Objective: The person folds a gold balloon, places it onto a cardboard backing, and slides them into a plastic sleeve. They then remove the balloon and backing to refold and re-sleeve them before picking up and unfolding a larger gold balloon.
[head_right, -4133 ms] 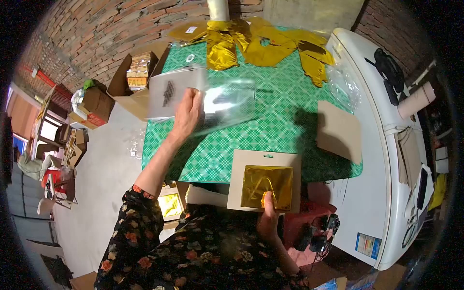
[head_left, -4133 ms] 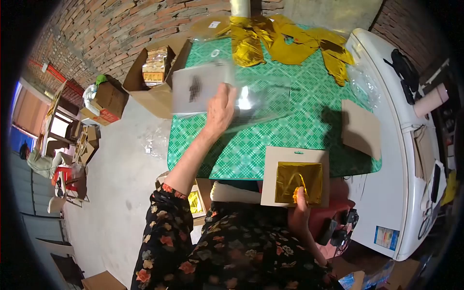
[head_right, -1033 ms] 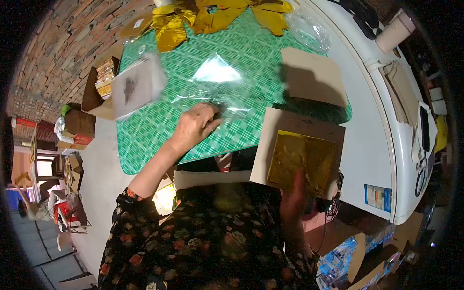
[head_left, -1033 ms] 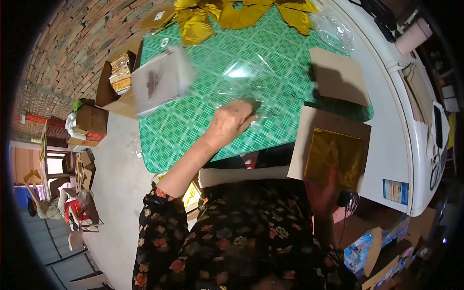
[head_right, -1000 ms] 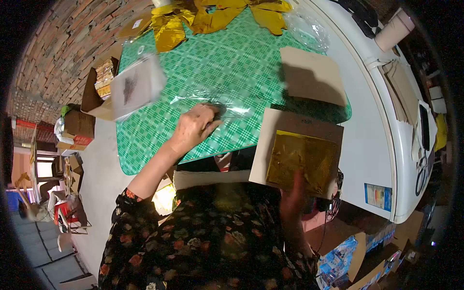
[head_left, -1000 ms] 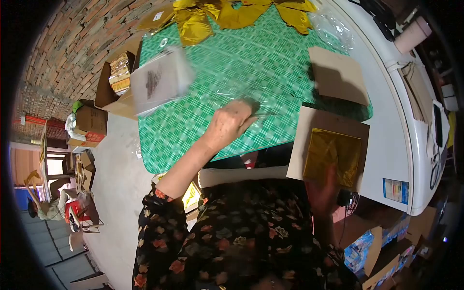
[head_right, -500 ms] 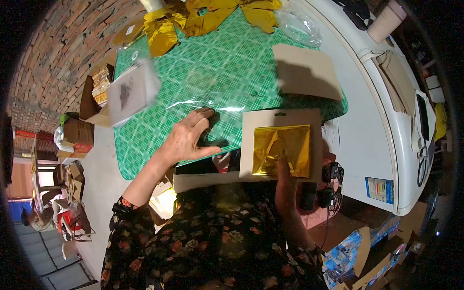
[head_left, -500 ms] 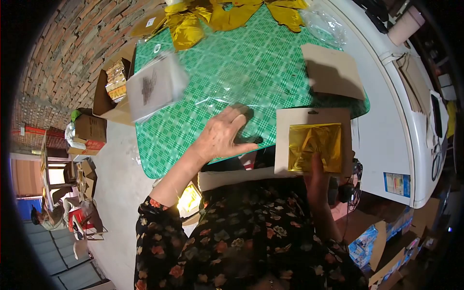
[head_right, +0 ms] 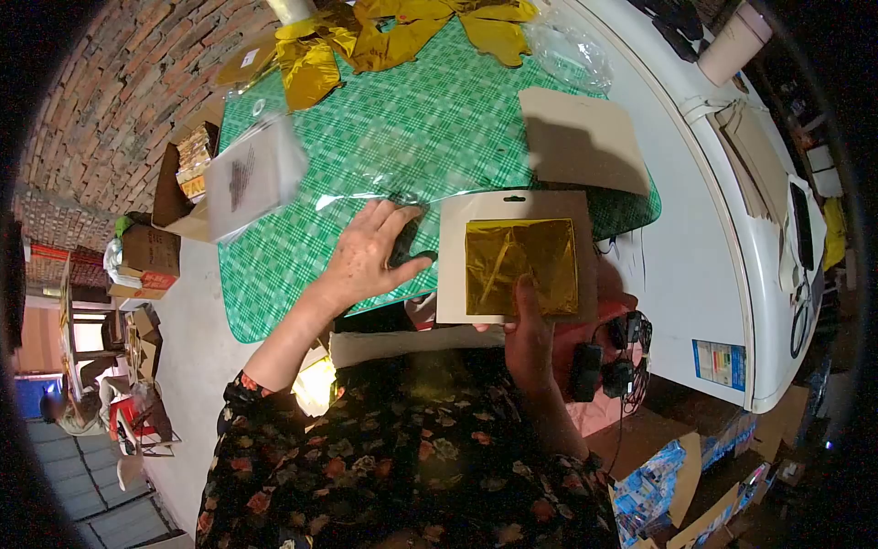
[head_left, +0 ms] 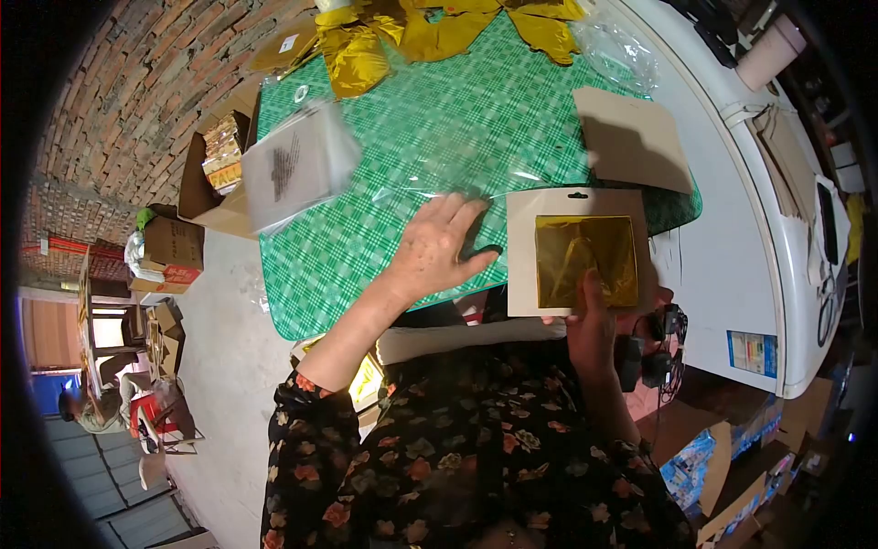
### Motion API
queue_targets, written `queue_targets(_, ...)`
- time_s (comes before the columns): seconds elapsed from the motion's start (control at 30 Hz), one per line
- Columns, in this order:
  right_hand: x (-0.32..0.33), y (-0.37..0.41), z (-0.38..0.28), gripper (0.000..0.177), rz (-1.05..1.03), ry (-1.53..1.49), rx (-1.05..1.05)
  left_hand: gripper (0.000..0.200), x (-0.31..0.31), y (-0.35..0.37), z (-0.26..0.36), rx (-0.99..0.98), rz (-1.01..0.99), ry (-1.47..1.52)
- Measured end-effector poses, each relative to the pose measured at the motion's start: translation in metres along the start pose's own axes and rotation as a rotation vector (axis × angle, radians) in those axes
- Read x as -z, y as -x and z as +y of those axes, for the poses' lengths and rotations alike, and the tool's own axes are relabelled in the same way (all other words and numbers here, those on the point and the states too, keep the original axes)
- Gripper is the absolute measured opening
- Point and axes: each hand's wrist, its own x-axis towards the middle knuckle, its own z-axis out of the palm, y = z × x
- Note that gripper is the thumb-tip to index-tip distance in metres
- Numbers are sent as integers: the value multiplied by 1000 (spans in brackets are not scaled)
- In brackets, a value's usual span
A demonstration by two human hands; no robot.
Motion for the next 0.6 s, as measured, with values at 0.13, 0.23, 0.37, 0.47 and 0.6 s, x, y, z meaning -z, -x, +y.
queue_targets(0.13, 10, 2, 21, 75, -45, 348, 79, 61, -9, -4, 6, -8, 37, -110)
queue_targets(0.23, 1, 3, 2, 49, 19, 187, 69, 59, -17, -6, 9, 3, 62, -167)
queue_targets(0.37, -8, -4, -28, 51, 89, -642, -313, 50, -24, -7, 10, 38, 59, -208)
queue_targets(0.47, -11, -7, -22, 51, 140, -693, -313, 40, -25, -6, 10, 23, 55, -232)
queue_targets(0.6, -7, -1, -24, 50, 114, -553, -217, 29, -16, -11, 11, 34, 43, -227)
